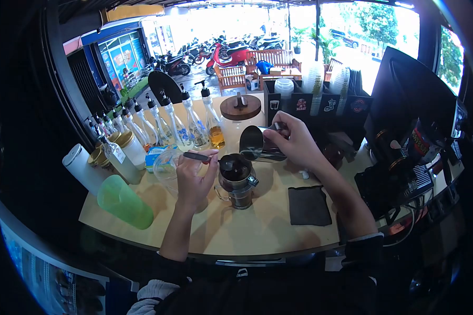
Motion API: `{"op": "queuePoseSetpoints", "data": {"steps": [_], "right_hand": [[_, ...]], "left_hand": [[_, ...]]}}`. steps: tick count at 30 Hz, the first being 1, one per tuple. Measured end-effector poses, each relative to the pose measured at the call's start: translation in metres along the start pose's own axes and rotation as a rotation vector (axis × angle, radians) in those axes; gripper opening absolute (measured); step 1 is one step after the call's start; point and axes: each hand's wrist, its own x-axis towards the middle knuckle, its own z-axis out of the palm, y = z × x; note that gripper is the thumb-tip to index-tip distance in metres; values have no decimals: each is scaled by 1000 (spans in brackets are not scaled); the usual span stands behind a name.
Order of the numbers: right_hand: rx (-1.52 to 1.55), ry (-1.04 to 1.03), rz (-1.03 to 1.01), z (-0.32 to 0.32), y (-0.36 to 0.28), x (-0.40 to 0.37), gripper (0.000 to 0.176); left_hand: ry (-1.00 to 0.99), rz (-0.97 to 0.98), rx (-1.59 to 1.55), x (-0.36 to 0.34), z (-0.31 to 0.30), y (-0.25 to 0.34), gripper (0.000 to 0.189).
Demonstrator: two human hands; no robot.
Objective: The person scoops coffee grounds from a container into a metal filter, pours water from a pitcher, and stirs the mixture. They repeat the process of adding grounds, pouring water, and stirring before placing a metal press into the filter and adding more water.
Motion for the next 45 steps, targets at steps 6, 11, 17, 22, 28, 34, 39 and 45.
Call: {"op": "queuePoseSetpoints", "data": {"steps": [6,11,17,22,28,34,39,45], "right_hand": [[-183,-78,-22,7,-23,5,24],[-250,-93,-16,13,-39,5,25],[-323,-89,-99,16,-40,8,26],[-253,-111,-68,21,-45,7,22],[-340,-148,-100,21,-40,11,20],[-331,-149,-129,24,-44,11,20],[-361,-155,-153,25,-46,12,21],[-284,-169,-152,27,-46,12,19]], "left_hand": [[-4,18,30,-1,0,1,12],[10,25,33,-2,2,1,11],[0,39,37,-3,1,2,11],[-3,23,29,-3,1,4,11],[-11,11,21,-3,1,4,12],[-15,6,16,-4,2,3,11],[2,-5,-17,-5,4,1,11],[-2,14,14,-3,4,1,10]]}}
